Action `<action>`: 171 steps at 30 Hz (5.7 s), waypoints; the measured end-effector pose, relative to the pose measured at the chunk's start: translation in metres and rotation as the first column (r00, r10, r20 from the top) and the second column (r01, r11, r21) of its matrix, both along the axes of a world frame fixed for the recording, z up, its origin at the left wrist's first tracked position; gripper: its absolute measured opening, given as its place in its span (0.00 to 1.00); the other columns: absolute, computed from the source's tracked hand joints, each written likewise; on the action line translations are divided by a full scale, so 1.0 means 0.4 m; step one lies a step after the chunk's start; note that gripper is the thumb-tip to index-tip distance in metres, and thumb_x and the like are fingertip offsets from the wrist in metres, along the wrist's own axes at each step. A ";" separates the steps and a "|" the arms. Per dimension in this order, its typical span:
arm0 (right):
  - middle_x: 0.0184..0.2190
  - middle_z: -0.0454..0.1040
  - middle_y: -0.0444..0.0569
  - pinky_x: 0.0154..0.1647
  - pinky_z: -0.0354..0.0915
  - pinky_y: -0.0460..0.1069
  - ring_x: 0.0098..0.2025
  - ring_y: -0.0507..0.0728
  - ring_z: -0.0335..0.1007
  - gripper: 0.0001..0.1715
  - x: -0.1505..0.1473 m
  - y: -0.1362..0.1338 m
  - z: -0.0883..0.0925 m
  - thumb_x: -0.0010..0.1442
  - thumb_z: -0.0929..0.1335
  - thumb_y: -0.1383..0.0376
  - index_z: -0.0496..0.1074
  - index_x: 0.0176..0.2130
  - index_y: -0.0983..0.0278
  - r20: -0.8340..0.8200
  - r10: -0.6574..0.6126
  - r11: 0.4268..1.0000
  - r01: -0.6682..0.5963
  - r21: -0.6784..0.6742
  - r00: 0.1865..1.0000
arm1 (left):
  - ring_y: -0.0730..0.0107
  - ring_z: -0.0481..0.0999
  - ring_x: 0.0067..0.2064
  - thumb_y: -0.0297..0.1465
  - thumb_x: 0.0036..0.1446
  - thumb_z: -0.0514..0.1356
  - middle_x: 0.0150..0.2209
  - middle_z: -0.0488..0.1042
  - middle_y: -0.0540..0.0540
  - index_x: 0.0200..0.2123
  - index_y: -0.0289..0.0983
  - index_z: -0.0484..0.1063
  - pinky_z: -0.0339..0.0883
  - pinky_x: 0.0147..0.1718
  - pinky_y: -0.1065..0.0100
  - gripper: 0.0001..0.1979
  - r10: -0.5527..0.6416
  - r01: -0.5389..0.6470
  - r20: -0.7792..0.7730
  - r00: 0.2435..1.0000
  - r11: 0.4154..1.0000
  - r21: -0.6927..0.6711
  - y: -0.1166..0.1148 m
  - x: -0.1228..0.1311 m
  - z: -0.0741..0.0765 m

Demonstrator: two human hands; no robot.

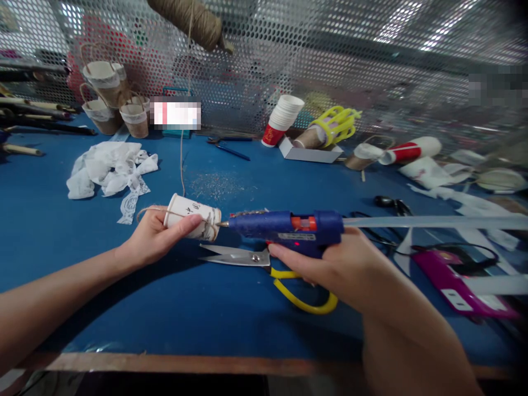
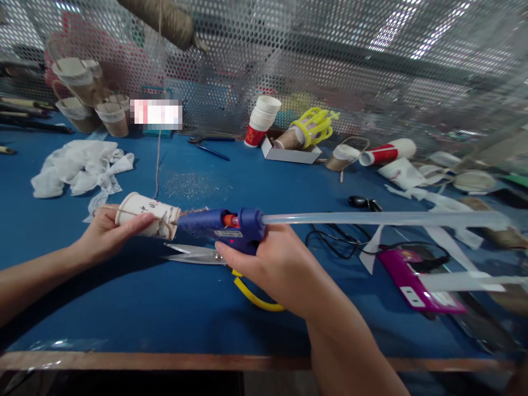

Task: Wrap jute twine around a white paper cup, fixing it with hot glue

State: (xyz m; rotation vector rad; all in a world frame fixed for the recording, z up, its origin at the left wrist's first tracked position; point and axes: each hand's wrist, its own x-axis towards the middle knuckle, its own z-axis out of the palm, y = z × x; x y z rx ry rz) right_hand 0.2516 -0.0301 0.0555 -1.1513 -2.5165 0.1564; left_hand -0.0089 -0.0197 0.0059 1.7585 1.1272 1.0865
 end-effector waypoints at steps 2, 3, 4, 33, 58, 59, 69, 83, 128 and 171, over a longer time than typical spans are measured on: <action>0.09 0.58 0.40 0.15 0.47 0.47 0.13 0.50 0.50 0.14 -0.006 0.006 0.008 0.53 0.62 0.58 0.74 0.31 0.59 -0.004 0.015 0.999 -0.015 -0.047 1.000 | 0.70 0.76 0.30 0.32 0.53 0.55 0.27 0.79 0.46 0.24 0.35 0.76 0.70 0.29 0.76 0.11 -0.005 0.010 -0.044 0.999 0.996 0.092 -0.002 -0.001 0.002; 0.10 0.60 0.41 0.15 0.47 0.47 0.13 0.50 0.51 0.14 -0.013 0.008 0.012 0.53 0.61 0.57 0.74 0.31 0.59 -0.013 0.003 0.998 -0.004 -0.064 1.000 | 0.70 0.76 0.29 0.31 0.53 0.56 0.27 0.79 0.46 0.25 0.36 0.76 0.69 0.29 0.76 0.11 -0.005 0.014 -0.066 0.998 0.990 0.139 -0.003 -0.001 0.002; 0.11 0.63 0.42 0.14 0.48 0.47 0.13 0.50 0.53 0.14 -0.021 0.008 0.015 0.53 0.61 0.57 0.73 0.29 0.60 -0.044 -0.031 0.996 0.027 -0.088 0.999 | 0.70 0.76 0.29 0.30 0.53 0.56 0.27 0.78 0.46 0.25 0.36 0.76 0.69 0.29 0.76 0.11 -0.003 0.018 -0.085 0.996 0.984 0.179 -0.004 -0.002 0.002; 0.17 0.69 0.42 0.21 0.61 0.46 0.20 0.51 0.64 0.11 -0.054 -0.001 0.031 0.49 0.67 0.59 0.64 0.20 0.60 -0.235 -0.361 0.830 0.195 -0.523 0.903 | 0.75 0.75 0.27 0.23 0.51 0.57 0.27 0.78 0.49 0.21 0.36 0.72 0.68 0.27 0.77 0.09 -0.030 0.067 -0.104 0.994 0.922 0.382 -0.002 -0.005 -0.003; 0.20 0.66 0.47 0.23 0.64 0.47 0.21 0.50 0.63 0.17 -0.080 0.230 -0.086 0.57 0.62 0.56 0.66 0.29 0.69 -0.153 -0.663 0.651 0.464 -0.601 0.732 | 0.69 0.76 0.31 0.34 0.52 0.57 0.32 0.79 0.43 0.27 0.32 0.75 0.70 0.32 0.72 0.12 0.017 -0.007 0.140 0.990 0.998 -0.066 0.009 -0.008 -0.016; 0.25 0.69 0.49 0.26 0.65 0.48 0.25 0.51 0.66 0.16 -0.085 0.240 -0.097 0.58 0.62 0.57 0.67 0.33 0.69 -0.115 -0.656 0.652 0.484 -0.583 0.746 | 0.69 0.76 0.32 0.33 0.52 0.56 0.32 0.79 0.43 0.27 0.32 0.75 0.70 0.33 0.72 0.12 -0.006 0.013 0.134 0.991 0.998 -0.055 0.007 -0.008 -0.015; 0.39 0.67 0.54 0.47 0.56 0.56 0.45 0.60 0.61 0.11 -0.203 0.178 -0.007 0.52 0.67 0.60 0.70 0.33 0.65 -0.139 -0.385 0.914 0.356 -0.192 0.912 | 0.69 0.73 0.30 0.35 0.53 0.54 0.28 0.77 0.45 0.26 0.33 0.73 0.67 0.29 0.71 0.12 -0.136 0.139 0.082 0.987 0.990 -0.035 0.001 0.004 -0.021; 0.31 0.69 0.48 0.40 0.58 0.49 0.36 0.53 0.62 0.04 -0.319 0.078 0.029 0.54 0.64 0.69 0.65 0.27 0.65 -0.077 0.275 0.948 -0.284 -0.141 0.958 | 0.81 0.42 0.16 0.35 0.47 0.54 0.12 0.43 0.57 0.11 0.39 0.44 0.37 0.14 0.71 0.21 -0.106 0.105 -0.028 0.994 0.994 -0.022 0.000 0.009 -0.022; 0.20 0.66 0.41 0.21 0.58 0.44 0.20 0.46 0.58 0.08 -0.205 0.057 -0.014 0.52 0.67 0.64 0.66 0.28 0.67 -0.654 -0.324 0.918 0.060 -0.392 0.684 | 0.79 0.65 0.19 0.32 0.44 0.64 0.18 0.73 0.50 0.19 0.34 0.77 0.63 0.21 0.77 0.08 -0.086 0.201 0.369 0.925 0.938 -0.284 -0.036 0.007 0.025; 0.22 0.71 0.46 0.24 0.64 0.47 0.24 0.52 0.69 0.07 -0.205 -0.025 -0.028 0.53 0.63 0.64 0.66 0.26 0.65 -0.400 -0.349 0.860 0.121 -0.495 0.847 | 0.69 0.74 0.29 0.35 0.50 0.58 0.29 0.78 0.45 0.28 0.31 0.75 0.69 0.27 0.74 0.12 0.082 -0.078 0.054 0.995 0.994 -0.072 -0.045 0.018 0.016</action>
